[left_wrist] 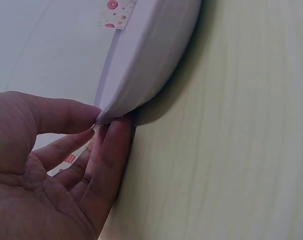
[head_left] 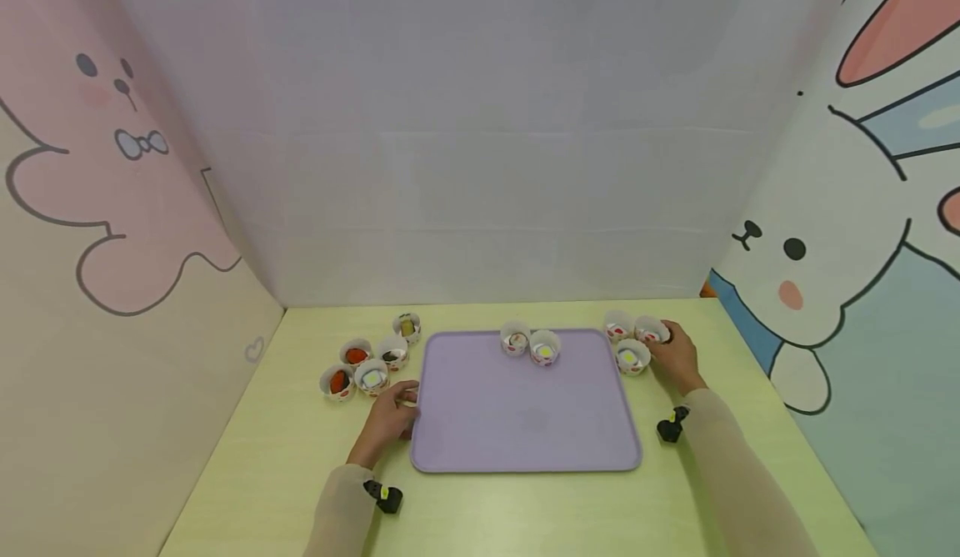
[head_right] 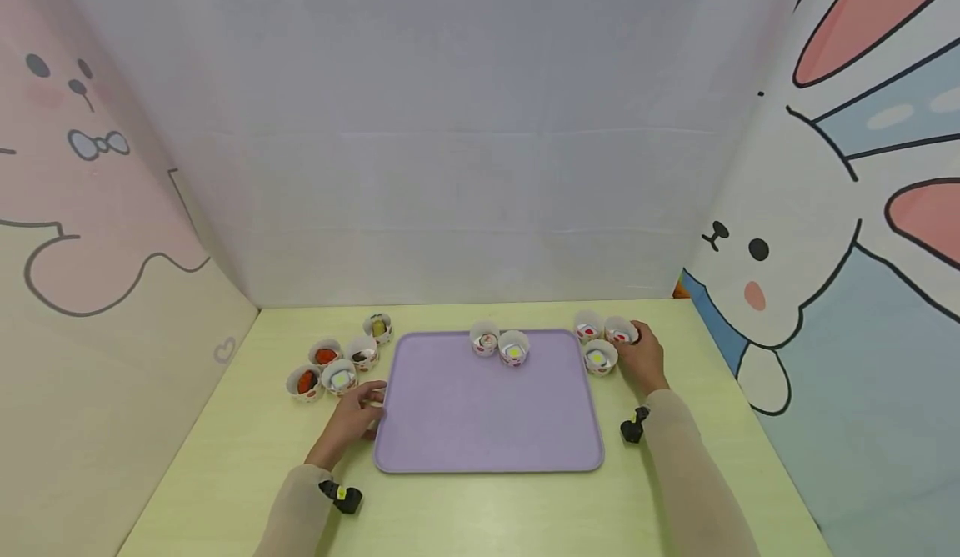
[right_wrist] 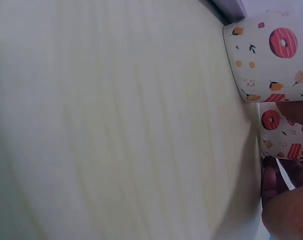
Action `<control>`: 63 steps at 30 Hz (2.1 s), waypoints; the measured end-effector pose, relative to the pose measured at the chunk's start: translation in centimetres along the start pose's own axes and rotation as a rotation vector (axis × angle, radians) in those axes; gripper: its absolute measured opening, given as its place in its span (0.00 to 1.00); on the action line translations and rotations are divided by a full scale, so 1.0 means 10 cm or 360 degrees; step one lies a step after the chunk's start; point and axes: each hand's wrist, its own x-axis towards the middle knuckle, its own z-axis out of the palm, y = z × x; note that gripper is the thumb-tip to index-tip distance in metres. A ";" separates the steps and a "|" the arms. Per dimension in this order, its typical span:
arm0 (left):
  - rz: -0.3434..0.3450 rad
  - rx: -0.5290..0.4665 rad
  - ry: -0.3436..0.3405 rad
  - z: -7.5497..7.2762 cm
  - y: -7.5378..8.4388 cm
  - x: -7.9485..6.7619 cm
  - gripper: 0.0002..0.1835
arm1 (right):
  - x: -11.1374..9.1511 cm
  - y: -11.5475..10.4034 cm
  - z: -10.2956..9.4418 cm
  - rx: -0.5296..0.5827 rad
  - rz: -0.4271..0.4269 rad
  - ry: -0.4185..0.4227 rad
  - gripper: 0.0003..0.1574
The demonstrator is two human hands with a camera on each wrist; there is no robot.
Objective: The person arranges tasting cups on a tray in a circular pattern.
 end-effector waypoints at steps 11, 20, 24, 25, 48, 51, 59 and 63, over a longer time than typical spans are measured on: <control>0.0010 0.0023 -0.0002 -0.01 -0.01 0.01 0.26 | -0.07 -0.01 -0.08 0.0055 0.0055 0.0009 0.45; 0.0012 0.0024 0.0008 -0.01 -0.01 0.00 0.26 | -0.13 -0.05 -0.21 0.0002 0.0007 0.0089 0.48; 0.0015 0.0016 0.0019 -0.02 -0.03 0.00 0.26 | -0.16 -0.11 -0.28 -0.0026 -0.0017 0.0072 0.49; 0.0022 0.0020 0.0018 -0.02 -0.03 0.00 0.26 | -0.17 -0.13 -0.29 -0.0031 -0.0026 0.0066 0.49; 0.0030 0.0026 0.0005 -0.02 -0.01 -0.01 0.26 | -0.45 -0.60 -0.52 -0.0028 -0.0219 0.0043 0.46; 0.0038 0.0027 0.0004 -0.02 -0.01 0.00 0.26 | -0.49 -0.68 -0.52 0.0004 -0.0245 0.0036 0.47; 0.0028 0.0009 -0.0012 -0.01 -0.02 0.01 0.26 | -0.60 -0.85 -0.45 0.0072 -0.0313 -0.0003 0.45; 0.0023 0.0009 -0.0009 -0.01 -0.02 0.02 0.26 | -0.66 -0.91 -0.38 0.0076 -0.0334 -0.0022 0.44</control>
